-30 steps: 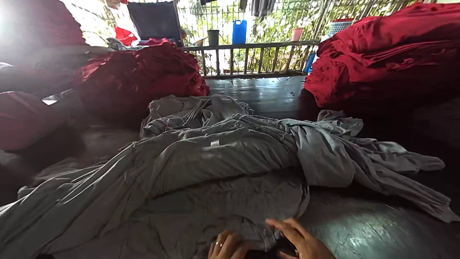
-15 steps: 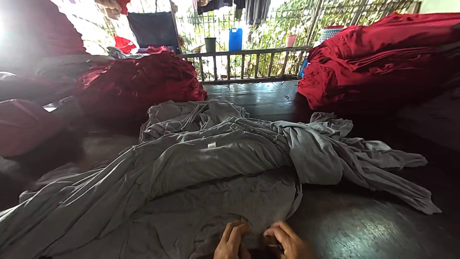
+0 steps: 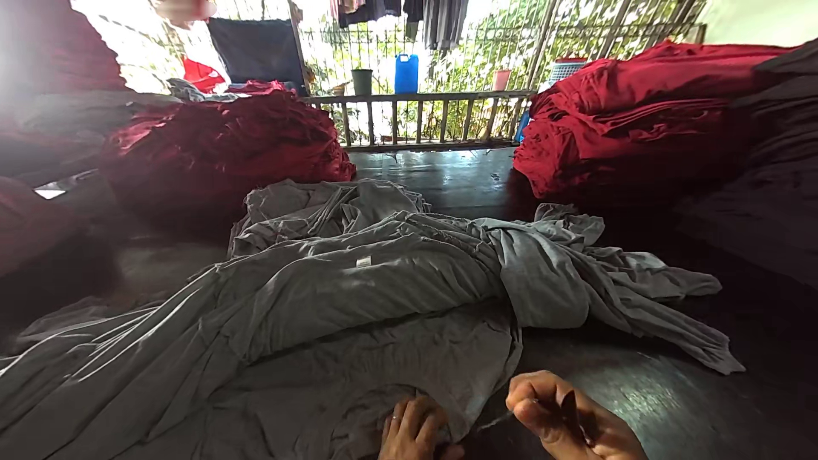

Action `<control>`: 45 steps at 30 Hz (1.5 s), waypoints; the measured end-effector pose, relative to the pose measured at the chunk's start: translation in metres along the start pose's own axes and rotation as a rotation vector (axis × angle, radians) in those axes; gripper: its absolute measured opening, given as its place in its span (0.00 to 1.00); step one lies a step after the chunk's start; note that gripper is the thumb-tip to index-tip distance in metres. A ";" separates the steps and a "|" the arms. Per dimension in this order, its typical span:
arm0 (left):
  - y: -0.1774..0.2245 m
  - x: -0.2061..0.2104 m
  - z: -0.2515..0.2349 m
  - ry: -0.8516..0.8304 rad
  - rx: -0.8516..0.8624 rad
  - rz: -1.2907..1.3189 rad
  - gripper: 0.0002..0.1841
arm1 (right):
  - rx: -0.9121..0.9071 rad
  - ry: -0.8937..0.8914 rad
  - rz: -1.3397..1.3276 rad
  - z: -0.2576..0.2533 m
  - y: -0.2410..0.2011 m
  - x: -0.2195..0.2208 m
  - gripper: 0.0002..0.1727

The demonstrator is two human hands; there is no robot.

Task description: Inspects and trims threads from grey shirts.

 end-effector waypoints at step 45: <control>-0.043 -0.025 -0.011 -0.084 -0.593 1.113 0.20 | 0.261 -0.085 0.282 -0.001 0.045 0.072 0.09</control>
Point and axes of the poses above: each hand's wrist, its own z-axis away from the middle knuckle, its own x-axis out of the palm, y = z × x, the point moved 7 cm from there along -z, towards the middle knuckle, and after that the axes turned 13 degrees about -x, right-handed, at the moved point
